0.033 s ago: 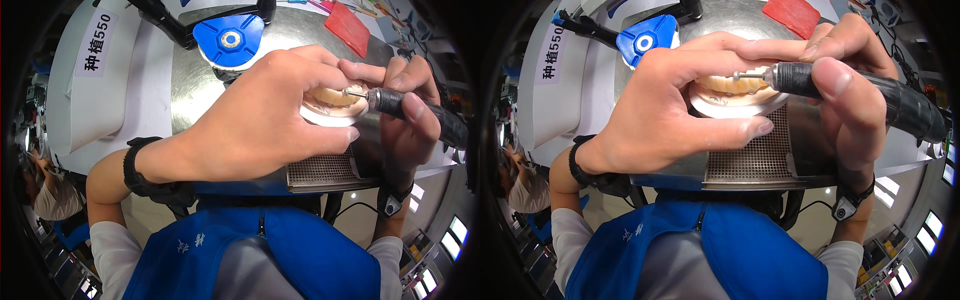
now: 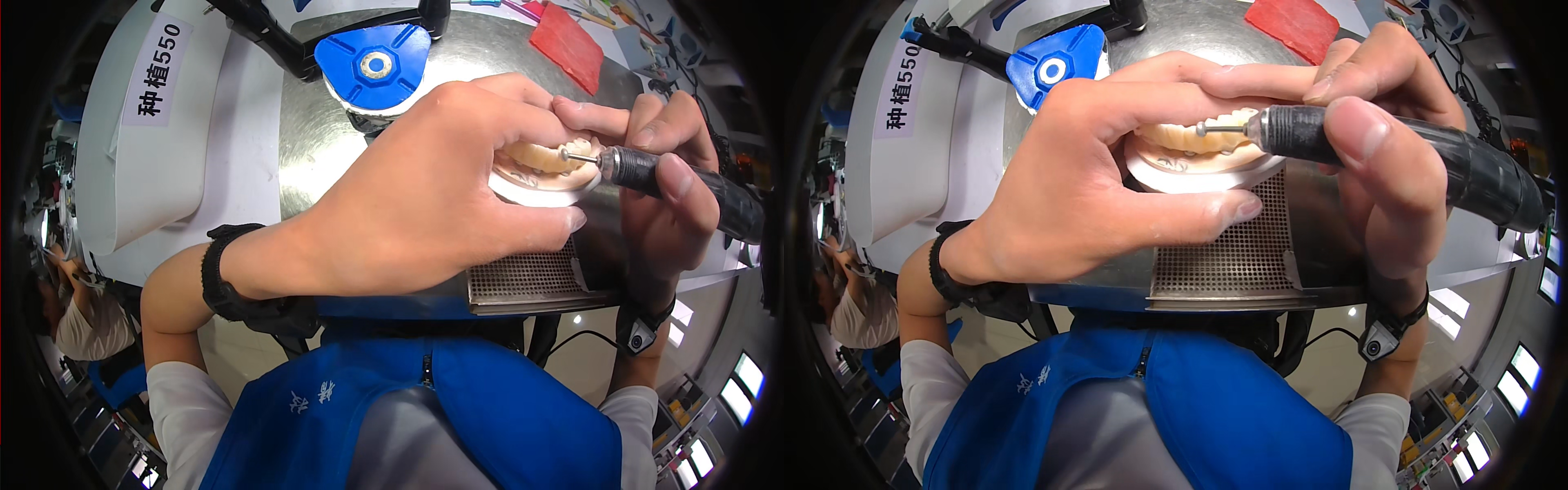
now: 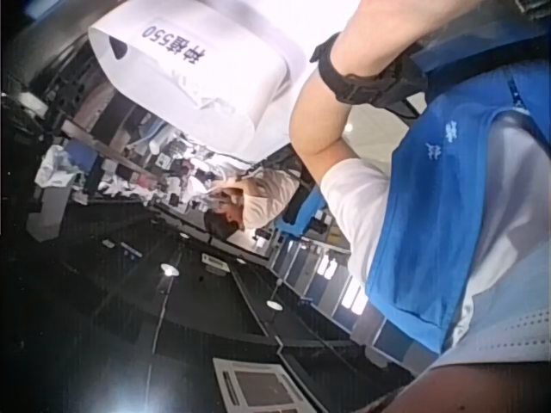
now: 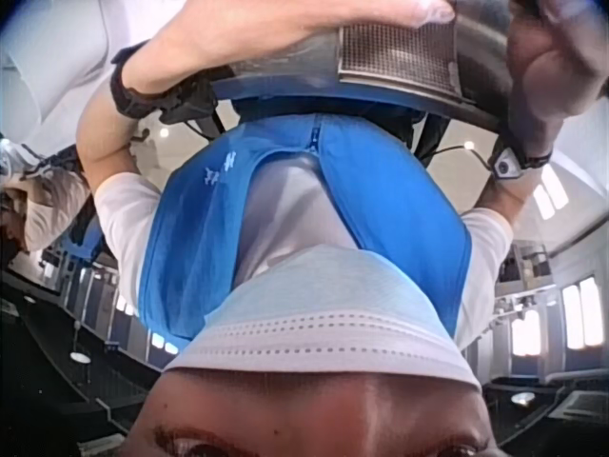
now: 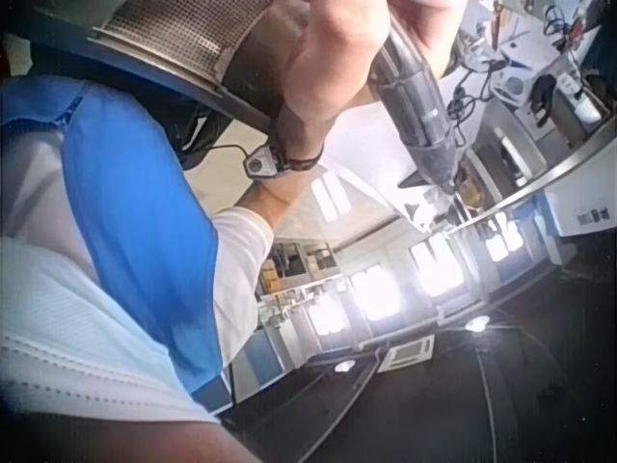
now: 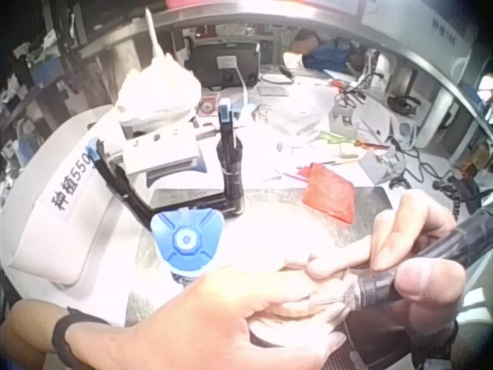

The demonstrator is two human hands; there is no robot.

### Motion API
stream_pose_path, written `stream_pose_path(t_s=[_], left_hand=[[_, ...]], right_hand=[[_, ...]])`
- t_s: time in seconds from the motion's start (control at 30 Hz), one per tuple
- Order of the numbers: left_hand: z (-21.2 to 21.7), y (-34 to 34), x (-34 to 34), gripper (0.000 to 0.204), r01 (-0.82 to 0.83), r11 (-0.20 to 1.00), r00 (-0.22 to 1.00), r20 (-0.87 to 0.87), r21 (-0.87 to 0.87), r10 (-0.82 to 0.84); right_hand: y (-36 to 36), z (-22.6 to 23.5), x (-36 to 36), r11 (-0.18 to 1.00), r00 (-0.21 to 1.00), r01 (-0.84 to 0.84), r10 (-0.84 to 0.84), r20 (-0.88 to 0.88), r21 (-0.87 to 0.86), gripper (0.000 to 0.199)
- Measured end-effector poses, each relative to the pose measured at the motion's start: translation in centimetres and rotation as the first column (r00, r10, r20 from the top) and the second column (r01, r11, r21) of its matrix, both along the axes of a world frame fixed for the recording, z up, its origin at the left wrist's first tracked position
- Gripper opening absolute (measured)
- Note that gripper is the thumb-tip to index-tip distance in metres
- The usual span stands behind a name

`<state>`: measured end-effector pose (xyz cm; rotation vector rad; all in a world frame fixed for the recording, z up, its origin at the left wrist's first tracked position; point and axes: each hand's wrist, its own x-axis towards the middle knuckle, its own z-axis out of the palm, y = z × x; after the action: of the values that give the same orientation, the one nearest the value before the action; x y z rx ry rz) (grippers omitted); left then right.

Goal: Using a handheld grinding tool to refine the edges and surfaces of a dental mold.

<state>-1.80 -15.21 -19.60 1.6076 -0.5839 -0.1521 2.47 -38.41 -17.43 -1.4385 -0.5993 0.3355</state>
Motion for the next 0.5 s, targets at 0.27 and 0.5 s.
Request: stream_pose_path(t_s=[0.27,0.5], left_hand=[[-0.55,-0.16,0.13,0.035,0.004,0.999,0.997,0.072,-0.031,-0.002],[-0.38,0.01,0.42,0.038,0.023,1.000,0.997,0.078,0.005,-0.023]], right_hand=[[0.25,0.00,-0.26,0.999,1.000,0.002,-0.002,-0.005,0.040,0.021],[-0.58,-0.27,0.38,1.000,1.000,-0.022,0.023,0.019,-0.022,0.022]])
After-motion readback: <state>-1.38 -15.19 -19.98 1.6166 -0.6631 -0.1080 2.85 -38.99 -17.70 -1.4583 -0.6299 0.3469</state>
